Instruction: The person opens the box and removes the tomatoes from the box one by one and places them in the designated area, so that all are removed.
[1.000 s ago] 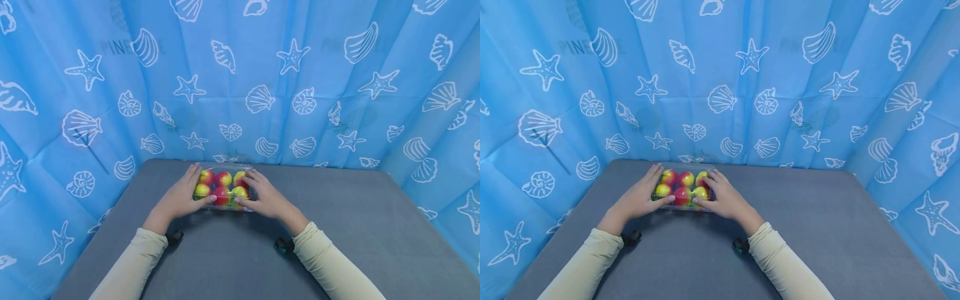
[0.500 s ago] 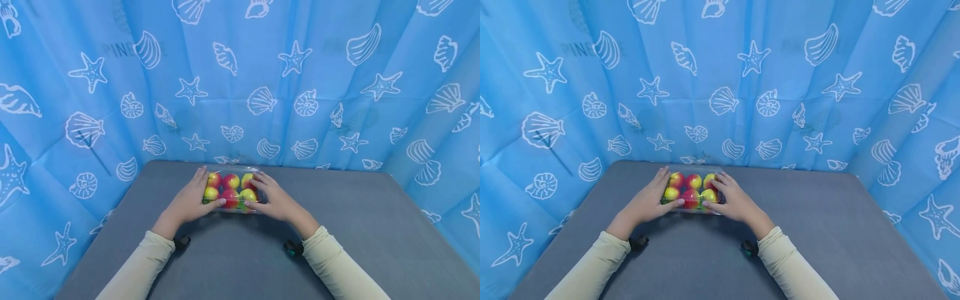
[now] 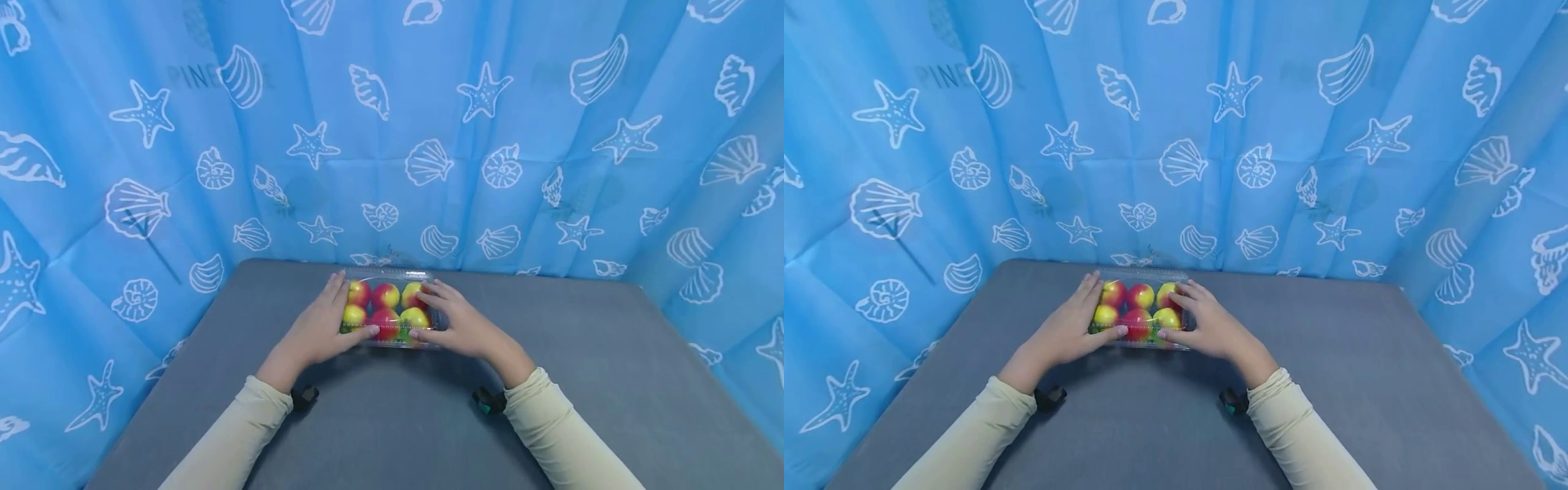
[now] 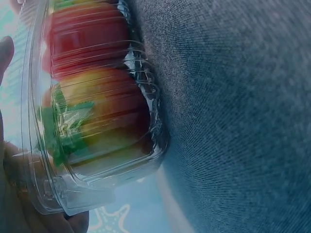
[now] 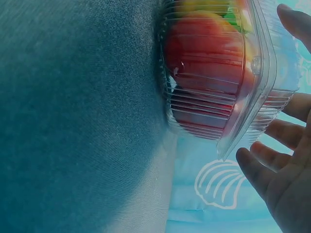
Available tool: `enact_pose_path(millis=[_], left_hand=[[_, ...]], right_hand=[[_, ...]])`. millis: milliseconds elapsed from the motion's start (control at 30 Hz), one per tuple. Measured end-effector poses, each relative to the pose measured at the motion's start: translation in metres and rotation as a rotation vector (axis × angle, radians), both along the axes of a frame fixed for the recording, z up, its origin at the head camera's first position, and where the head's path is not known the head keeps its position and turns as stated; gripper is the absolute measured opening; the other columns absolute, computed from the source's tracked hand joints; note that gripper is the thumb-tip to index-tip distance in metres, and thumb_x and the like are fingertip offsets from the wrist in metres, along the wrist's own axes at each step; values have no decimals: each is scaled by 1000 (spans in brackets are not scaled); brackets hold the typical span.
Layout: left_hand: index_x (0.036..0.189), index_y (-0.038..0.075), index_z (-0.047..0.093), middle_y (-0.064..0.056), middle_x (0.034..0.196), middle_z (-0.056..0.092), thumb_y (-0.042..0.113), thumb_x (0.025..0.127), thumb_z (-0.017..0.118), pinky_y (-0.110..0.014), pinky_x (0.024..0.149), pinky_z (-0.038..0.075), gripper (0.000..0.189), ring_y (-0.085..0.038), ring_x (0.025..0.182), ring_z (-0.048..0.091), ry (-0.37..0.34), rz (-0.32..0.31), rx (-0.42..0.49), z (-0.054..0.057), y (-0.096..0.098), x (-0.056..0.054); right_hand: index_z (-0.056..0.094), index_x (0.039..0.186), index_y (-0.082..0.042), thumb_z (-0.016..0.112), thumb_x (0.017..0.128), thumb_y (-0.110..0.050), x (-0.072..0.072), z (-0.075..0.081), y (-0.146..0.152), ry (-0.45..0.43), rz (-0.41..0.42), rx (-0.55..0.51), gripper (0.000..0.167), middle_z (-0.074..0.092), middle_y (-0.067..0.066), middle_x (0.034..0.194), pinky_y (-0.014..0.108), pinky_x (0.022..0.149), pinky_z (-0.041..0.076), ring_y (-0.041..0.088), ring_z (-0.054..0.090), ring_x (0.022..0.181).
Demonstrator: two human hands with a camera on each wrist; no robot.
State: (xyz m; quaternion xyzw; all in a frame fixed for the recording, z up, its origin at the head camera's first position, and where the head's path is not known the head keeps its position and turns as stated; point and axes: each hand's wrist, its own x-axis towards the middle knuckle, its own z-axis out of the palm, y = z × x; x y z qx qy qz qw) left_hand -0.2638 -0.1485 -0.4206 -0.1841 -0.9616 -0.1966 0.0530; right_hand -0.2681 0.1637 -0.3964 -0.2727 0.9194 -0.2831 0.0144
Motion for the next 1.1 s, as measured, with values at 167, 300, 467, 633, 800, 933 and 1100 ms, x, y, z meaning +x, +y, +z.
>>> enact_pose_path(millis=[167,300,467,633,800,933,1100], left_hand=[[171,9,17,-11,181,9,87,89,54,-58,123,39,119,-34,168,9,-7,-3,0,1,0,0],[171,8,17,-11,181,9,87,88,54,-58,124,39,120,-33,168,9,-14,-6,-4,0,-1,1],[171,8,18,-11,181,9,87,88,54,-59,124,38,120,-33,168,8,-11,-5,2,0,-1,1],[171,8,18,-11,181,8,88,88,53,-59,125,37,120,-33,168,7,-21,-9,1,3,-1,0],[171,7,16,-11,181,7,88,88,53,-59,126,35,121,-33,168,7,-29,-7,-4,7,1,-1],[171,7,15,-11,181,6,88,88,52,-59,126,34,121,-33,168,6,-39,-1,-8,9,4,0],[171,8,18,-11,181,8,86,89,55,-59,125,37,119,-33,168,7,-39,-3,5,9,11,4]], right_hand=[[52,158,-14,77,91,-55,1,2,0,-10,-3,6,82,33,12,174,69,114,46,40,21,163],[51,159,-15,78,91,-56,2,1,0,-26,-9,15,84,32,10,174,68,113,47,39,21,163],[51,159,-16,77,91,-57,1,0,-1,-25,-14,13,84,32,9,175,68,114,46,38,20,164],[51,159,-18,77,91,-58,0,1,0,-28,-17,15,84,31,8,175,68,114,46,37,19,164],[50,160,-18,76,91,-60,-3,3,3,-28,-8,19,84,31,8,175,68,113,47,37,20,164],[50,160,-17,76,91,-59,-3,4,5,-39,1,18,85,31,9,175,68,114,46,38,20,164],[50,159,-15,76,91,-57,-2,5,12,-31,9,10,84,32,10,175,69,115,45,39,19,164]])
